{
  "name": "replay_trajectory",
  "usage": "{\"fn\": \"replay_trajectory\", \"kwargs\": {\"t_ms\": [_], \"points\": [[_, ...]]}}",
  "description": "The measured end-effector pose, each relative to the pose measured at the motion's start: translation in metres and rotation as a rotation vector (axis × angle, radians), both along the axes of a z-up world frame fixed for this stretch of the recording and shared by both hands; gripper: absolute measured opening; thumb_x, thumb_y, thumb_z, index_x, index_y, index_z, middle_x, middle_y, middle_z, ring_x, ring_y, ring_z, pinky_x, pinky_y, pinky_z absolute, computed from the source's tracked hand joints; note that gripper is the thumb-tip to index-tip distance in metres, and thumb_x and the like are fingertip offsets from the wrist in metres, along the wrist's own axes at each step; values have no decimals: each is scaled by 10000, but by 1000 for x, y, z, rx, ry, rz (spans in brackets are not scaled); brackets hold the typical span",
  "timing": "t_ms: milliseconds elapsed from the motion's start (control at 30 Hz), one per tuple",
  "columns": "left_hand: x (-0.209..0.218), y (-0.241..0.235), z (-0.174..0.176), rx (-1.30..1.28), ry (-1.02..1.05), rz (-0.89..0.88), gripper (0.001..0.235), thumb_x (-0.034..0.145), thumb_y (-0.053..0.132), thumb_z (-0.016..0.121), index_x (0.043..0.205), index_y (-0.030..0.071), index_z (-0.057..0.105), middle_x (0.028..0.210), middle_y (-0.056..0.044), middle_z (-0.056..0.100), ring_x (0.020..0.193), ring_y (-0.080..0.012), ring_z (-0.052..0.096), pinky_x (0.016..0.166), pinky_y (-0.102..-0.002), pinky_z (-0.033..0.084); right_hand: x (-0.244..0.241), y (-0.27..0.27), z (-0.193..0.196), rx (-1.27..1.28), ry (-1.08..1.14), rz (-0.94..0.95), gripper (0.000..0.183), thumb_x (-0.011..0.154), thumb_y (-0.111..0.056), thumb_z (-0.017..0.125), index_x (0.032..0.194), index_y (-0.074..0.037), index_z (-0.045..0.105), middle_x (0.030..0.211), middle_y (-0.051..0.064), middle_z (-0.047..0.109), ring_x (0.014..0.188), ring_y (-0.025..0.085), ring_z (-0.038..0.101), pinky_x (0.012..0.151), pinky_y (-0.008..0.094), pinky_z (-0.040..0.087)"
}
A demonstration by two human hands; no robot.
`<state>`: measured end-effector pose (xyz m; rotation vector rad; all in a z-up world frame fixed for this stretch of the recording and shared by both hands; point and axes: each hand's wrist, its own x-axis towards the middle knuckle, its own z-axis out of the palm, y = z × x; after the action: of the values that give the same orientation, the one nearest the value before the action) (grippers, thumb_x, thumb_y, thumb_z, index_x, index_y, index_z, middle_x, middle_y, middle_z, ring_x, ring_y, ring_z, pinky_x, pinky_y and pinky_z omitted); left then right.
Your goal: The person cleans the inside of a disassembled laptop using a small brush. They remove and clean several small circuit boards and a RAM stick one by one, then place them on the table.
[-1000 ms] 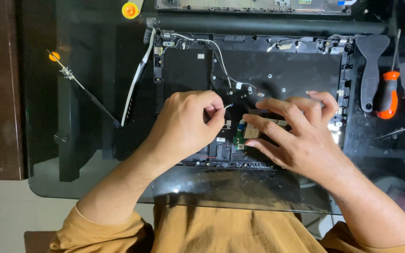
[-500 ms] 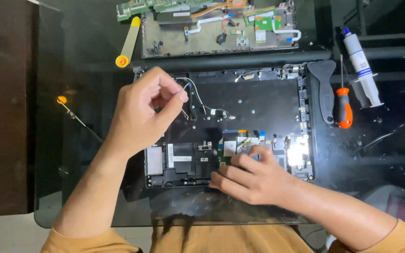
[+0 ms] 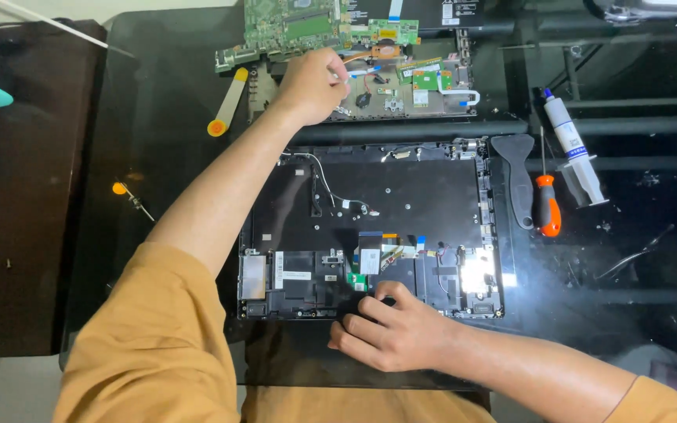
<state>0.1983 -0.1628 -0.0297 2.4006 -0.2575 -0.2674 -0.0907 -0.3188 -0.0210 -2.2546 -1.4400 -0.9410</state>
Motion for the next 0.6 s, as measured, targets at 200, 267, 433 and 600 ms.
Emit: {"fn": "replay_trajectory", "kwargs": {"t_ms": [200, 267, 433, 600], "points": [[-7, -8, -4, 67, -263, -67, 119, 931, 50, 733, 862, 110, 809, 953, -150, 794, 839, -260, 775, 766, -439, 675, 1, -1, 0, -9, -29, 2, 132, 1032, -255, 708, 971, -152, 651, 836, -18, 585, 686, 124, 469, 716, 292, 390], [-8, -13, -5, 62, -305, -101, 90, 924, 45, 738, 879, 71, 811, 984, -173, 792, 933, -304, 768, 840, -448, 660, 3, 1, -1, 3, -38, 6, 118, 1024, -246, 712, 976, -155, 653, 839, -20, 587, 686, 124, 469, 717, 292, 392], [-2, -30, -21, -22, -465, -277, 69, 908, 1, 754, 875, 46, 794, 974, -207, 744, 905, -325, 765, 878, -435, 637, 2, 2, 1, 1, -65, 7, 96, 1019, -238, 706, 990, -159, 658, 853, -27, 604, 692, 112, 484, 721, 280, 393], [-7, -51, -11, 194, -429, -458, 141, 925, -78, 668, 995, -35, 783, 1176, -327, 677, 1148, -412, 685, 1061, -505, 528, 1, 2, 0, -8, -82, 12, 96, 1026, -253, 690, 1002, -163, 663, 857, -24, 599, 711, 118, 500, 718, 281, 398]]}}
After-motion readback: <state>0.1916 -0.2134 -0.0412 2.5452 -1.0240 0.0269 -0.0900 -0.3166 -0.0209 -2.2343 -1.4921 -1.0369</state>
